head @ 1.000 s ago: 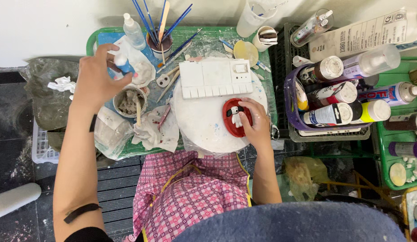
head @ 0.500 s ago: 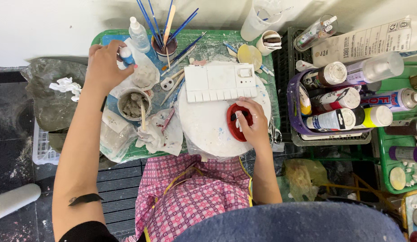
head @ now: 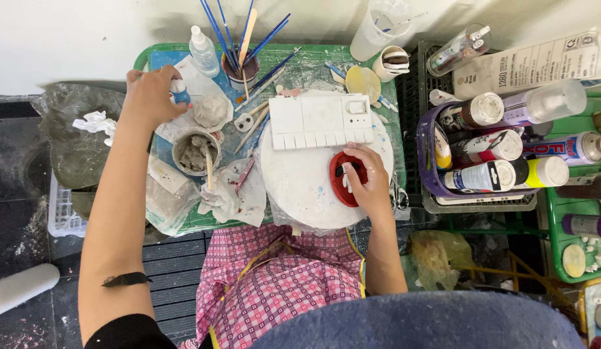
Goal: The person paints small white figurines by hand. They open a palette, select colors from various tubes, and use a brush to apply paint to small blue and white figures on a turntable.
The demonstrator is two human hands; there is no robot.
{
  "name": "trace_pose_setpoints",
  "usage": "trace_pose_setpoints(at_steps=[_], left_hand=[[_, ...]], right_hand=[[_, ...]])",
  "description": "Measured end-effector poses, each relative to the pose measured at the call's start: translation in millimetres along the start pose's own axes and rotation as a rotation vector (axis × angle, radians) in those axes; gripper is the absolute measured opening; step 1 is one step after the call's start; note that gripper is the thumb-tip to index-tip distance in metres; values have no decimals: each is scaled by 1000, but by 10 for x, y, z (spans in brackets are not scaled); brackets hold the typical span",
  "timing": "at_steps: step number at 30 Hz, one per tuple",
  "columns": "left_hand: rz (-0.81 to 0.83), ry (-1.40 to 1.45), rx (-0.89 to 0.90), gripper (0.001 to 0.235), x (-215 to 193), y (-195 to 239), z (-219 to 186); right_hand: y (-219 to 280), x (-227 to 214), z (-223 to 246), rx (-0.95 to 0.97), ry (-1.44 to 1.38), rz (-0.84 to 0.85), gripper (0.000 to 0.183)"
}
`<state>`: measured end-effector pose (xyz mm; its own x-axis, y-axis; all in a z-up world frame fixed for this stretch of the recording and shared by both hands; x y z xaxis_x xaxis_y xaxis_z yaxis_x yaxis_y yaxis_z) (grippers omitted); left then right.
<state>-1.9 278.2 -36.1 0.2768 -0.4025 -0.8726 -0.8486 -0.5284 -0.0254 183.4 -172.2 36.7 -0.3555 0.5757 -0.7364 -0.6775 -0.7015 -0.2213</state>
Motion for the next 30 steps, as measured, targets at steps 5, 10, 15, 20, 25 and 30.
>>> trace_pose_setpoints(at_steps=[5,10,15,20,25,30], left_hand=[[-44,-12,57,56,-29,25,-23],[-116,-51,104,65,-266,163,-294],[-306,20,269,46,-902,818,-1103],[-439,81,238,16,-1262,1844,-1936],[-341,326,456,18,-684,1891,-2155],[-158,449,406,13,201,1696,-2308]], right_hand=[[9,-6,-30,-5,-15,-21,26],[44,-97,-130,6,29,-57,26],[190,-194,-170,74,10,-17,55],[356,-161,-120,-12,-20,26,77],[407,-149,-347,76,-208,-60,55],[509,-147,-668,143,-411,-324,24]])
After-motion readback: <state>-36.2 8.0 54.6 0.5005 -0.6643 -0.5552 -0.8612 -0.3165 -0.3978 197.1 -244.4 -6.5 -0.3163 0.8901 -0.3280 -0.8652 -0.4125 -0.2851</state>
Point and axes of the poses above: each hand's wrist, its own y-axis away from the middle knuckle, its own x-axis out of the palm, z = x × y, the point moved 1 cm from there along -y, towards the middle knuckle, and after that the axes turned 7 degrees about y, right-handed, at the moved point
